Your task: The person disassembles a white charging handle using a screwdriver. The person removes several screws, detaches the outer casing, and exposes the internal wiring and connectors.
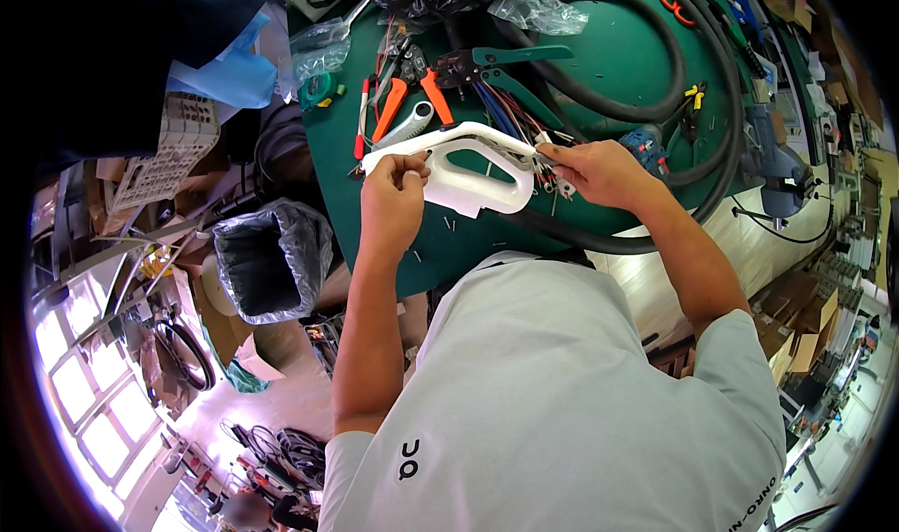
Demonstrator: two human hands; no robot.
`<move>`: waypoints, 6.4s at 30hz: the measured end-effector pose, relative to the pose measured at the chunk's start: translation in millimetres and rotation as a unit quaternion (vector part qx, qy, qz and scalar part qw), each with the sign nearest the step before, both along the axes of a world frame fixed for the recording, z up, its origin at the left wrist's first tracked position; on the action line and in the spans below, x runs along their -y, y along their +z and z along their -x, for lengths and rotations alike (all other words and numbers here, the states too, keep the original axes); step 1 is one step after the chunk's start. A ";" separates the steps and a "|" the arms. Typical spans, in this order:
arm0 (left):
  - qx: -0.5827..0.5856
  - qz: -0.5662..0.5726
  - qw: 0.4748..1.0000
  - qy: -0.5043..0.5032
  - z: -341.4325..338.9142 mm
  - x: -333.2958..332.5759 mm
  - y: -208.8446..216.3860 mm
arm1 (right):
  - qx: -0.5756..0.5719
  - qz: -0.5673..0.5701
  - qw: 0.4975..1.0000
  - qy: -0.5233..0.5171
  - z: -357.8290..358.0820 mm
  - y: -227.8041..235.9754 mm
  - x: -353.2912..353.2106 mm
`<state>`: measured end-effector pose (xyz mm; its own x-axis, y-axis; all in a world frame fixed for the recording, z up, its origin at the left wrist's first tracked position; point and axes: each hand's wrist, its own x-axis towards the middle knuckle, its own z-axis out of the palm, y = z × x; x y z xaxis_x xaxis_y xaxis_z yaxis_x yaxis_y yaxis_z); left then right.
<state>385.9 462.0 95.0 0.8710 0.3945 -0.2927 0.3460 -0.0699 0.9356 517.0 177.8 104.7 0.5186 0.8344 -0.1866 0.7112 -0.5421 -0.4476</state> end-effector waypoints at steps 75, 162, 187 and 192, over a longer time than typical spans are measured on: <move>0.082 -0.226 0.969 0.056 22.4 37.7 0.1 | -0.183 -0.037 0.969 -0.160 11.9 -8.1 -111.9; 0.282 0.383 0.878 0.060 -8.8 112.5 133.0 | 0.017 -0.320 0.934 -0.160 13.7 187.6 -14.4; 0.235 0.249 0.938 0.050 -1.8 134.2 175.7 | 0.002 -0.422 0.894 -0.149 12.9 194.8 21.9; 0.217 0.233 0.946 0.064 2.0 139.0 173.2 | 0.002 -0.445 0.883 -0.148 0.3 185.0 27.4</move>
